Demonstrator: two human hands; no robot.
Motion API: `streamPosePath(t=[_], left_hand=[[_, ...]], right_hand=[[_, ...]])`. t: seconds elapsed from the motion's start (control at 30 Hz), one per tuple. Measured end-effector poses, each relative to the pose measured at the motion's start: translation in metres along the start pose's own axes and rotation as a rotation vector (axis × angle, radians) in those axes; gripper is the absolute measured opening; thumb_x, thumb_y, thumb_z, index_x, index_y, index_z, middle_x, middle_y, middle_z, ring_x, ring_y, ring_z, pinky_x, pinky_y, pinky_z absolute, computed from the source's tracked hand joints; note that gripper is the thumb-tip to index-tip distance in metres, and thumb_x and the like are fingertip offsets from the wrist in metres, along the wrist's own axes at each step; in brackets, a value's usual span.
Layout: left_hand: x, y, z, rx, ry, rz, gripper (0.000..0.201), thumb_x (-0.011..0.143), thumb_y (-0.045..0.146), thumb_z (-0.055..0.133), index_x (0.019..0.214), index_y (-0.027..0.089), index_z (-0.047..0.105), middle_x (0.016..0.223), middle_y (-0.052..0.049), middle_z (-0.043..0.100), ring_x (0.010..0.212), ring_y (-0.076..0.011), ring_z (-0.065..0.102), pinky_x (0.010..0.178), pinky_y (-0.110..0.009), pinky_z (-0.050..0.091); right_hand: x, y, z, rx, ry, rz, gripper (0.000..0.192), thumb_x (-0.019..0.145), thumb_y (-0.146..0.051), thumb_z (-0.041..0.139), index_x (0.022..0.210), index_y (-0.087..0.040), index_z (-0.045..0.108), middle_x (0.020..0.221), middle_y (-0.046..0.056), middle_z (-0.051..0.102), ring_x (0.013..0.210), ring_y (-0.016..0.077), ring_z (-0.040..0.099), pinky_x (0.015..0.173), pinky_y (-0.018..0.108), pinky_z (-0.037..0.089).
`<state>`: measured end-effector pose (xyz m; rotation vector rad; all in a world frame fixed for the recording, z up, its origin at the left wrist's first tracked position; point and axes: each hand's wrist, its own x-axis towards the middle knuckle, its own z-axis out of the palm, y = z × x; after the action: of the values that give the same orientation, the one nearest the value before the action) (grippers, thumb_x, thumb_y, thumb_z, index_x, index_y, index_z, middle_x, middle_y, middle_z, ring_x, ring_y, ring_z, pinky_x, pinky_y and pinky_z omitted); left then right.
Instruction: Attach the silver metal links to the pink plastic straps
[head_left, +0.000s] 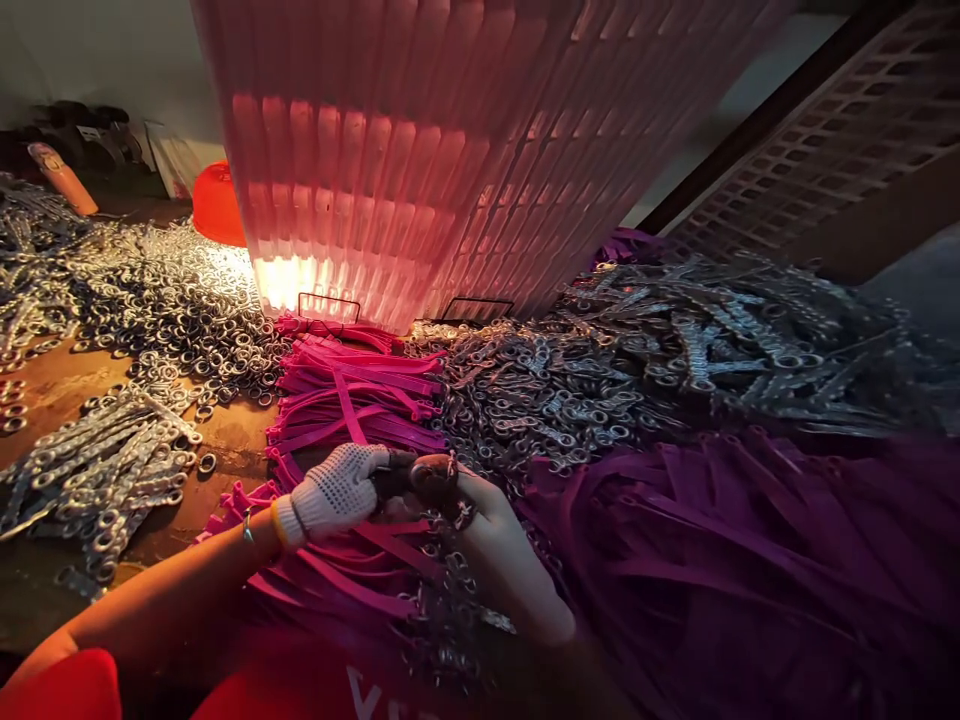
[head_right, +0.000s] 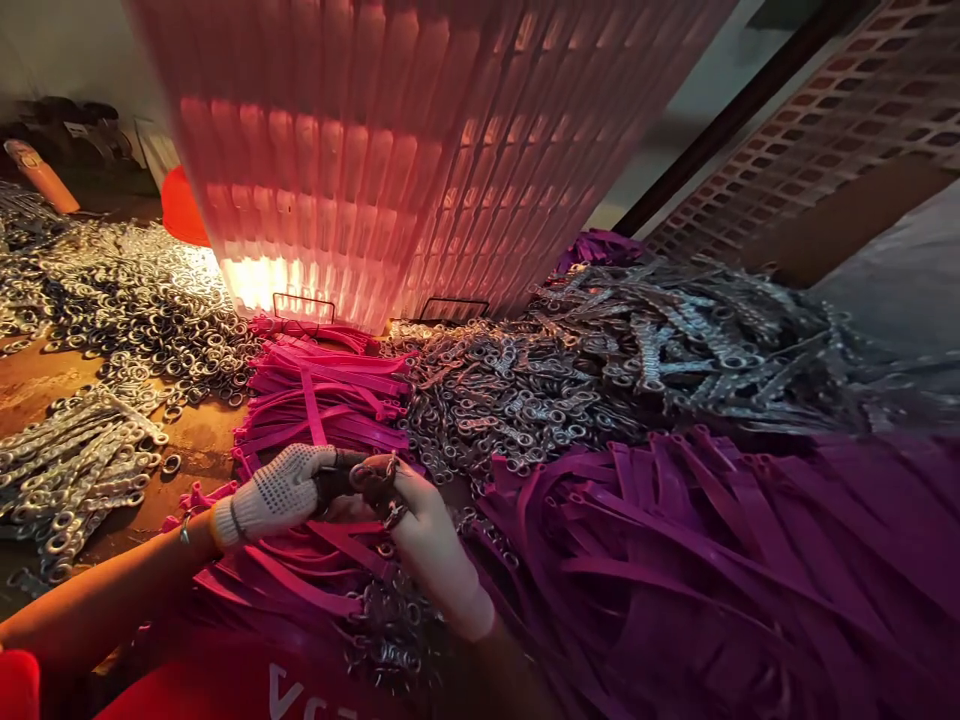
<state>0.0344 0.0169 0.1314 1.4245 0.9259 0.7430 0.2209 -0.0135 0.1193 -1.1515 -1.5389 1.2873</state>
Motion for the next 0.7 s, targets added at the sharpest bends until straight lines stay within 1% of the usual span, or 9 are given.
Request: streamPosePath(t=[0.07, 0.13, 0.17, 0.27, 0.37, 0.43, 0.5, 0.6, 0.7], left_hand=[[-0.013, -0.007, 0.006, -0.102, -0.008, -0.09, 0.03, 0.084, 0.033, 0.066, 0.105, 0.014, 0.075, 0.077, -0.005, 0.069, 0.057, -0.0099, 0.055, 0.05, -0.019, 0.042], [-0.025, -0.013, 0.011, -0.267, 0.058, -0.179, 0.038, 0.087, 0.046, 0.063, 0.097, 0.011, 0.071, 0.061, 0.0, 0.059, 0.043, -0.006, 0.042, 0.039, -0.017, 0.032], [-0.03, -0.015, 0.012, -0.345, 0.093, -0.212, 0.04, 0.086, 0.05, 0.063, 0.093, 0.011, 0.069, 0.057, 0.002, 0.054, 0.04, -0.0051, 0.037, 0.036, -0.017, 0.027], [-0.045, -0.02, 0.017, -0.472, 0.134, -0.249, 0.041, 0.082, 0.053, 0.068, 0.083, 0.013, 0.062, 0.053, 0.004, 0.049, 0.037, -0.004, 0.033, 0.033, -0.016, 0.024], [-0.058, -0.024, 0.023, -0.441, 0.131, -0.256, 0.043, 0.083, 0.055, 0.066, 0.074, 0.015, 0.055, 0.047, 0.006, 0.044, 0.034, -0.004, 0.031, 0.032, -0.017, 0.024], [-0.066, -0.025, 0.028, -0.37, 0.157, -0.26, 0.044, 0.084, 0.056, 0.065, 0.072, 0.016, 0.053, 0.046, 0.006, 0.045, 0.034, -0.0047, 0.033, 0.033, -0.017, 0.025], [-0.073, -0.025, 0.031, -0.28, 0.188, -0.263, 0.042, 0.084, 0.055, 0.065, 0.074, 0.015, 0.056, 0.047, 0.005, 0.047, 0.035, -0.0051, 0.036, 0.034, -0.017, 0.025], [-0.08, -0.023, 0.034, -0.25, 0.225, -0.243, 0.041, 0.085, 0.055, 0.064, 0.075, 0.016, 0.056, 0.046, 0.005, 0.046, 0.036, -0.0052, 0.034, 0.035, -0.017, 0.025], [-0.083, -0.021, 0.037, -0.309, 0.268, -0.224, 0.039, 0.086, 0.054, 0.06, 0.074, 0.018, 0.051, 0.046, 0.007, 0.043, 0.036, -0.0061, 0.032, 0.034, -0.018, 0.024]], right_hand=[[-0.012, 0.001, 0.006, -0.077, 0.055, -0.064, 0.023, 0.089, -0.026, 0.053, 0.104, -0.021, 0.07, 0.106, 0.006, 0.069, 0.097, 0.0198, 0.063, 0.085, 0.032, 0.052], [-0.023, 0.002, 0.009, -0.242, 0.13, -0.149, 0.025, 0.088, -0.02, 0.053, 0.106, -0.022, 0.07, 0.112, 0.007, 0.067, 0.105, 0.0205, 0.061, 0.092, 0.033, 0.05], [-0.027, 0.003, 0.01, -0.328, 0.14, -0.174, 0.028, 0.087, -0.016, 0.052, 0.108, -0.022, 0.07, 0.112, 0.007, 0.067, 0.106, 0.0205, 0.061, 0.092, 0.034, 0.049], [-0.036, 0.005, 0.016, -0.534, 0.056, -0.176, 0.04, 0.082, -0.007, 0.049, 0.113, -0.022, 0.069, 0.107, 0.007, 0.07, 0.099, 0.0202, 0.063, 0.088, 0.033, 0.05], [-0.04, 0.004, 0.027, -0.741, 0.009, -0.149, 0.046, 0.075, -0.001, 0.046, 0.112, -0.017, 0.068, 0.106, 0.01, 0.07, 0.098, 0.022, 0.063, 0.087, 0.033, 0.049], [-0.043, 0.003, 0.034, -0.901, -0.005, -0.123, 0.043, 0.072, 0.0, 0.047, 0.107, -0.014, 0.068, 0.103, 0.012, 0.069, 0.093, 0.0231, 0.063, 0.083, 0.033, 0.049], [-0.046, 0.002, 0.038, -1.026, -0.032, -0.114, 0.036, 0.072, -0.002, 0.049, 0.1, -0.014, 0.068, 0.097, 0.012, 0.068, 0.085, 0.0227, 0.062, 0.077, 0.032, 0.047], [-0.051, 0.004, 0.041, -1.088, -0.037, -0.162, 0.031, 0.072, -0.003, 0.05, 0.095, -0.015, 0.067, 0.093, 0.011, 0.068, 0.081, 0.0214, 0.06, 0.073, 0.03, 0.045], [-0.056, 0.005, 0.041, -1.067, 0.0, -0.216, 0.036, 0.072, -0.002, 0.049, 0.1, -0.016, 0.067, 0.095, 0.01, 0.069, 0.084, 0.0212, 0.06, 0.076, 0.029, 0.045]])
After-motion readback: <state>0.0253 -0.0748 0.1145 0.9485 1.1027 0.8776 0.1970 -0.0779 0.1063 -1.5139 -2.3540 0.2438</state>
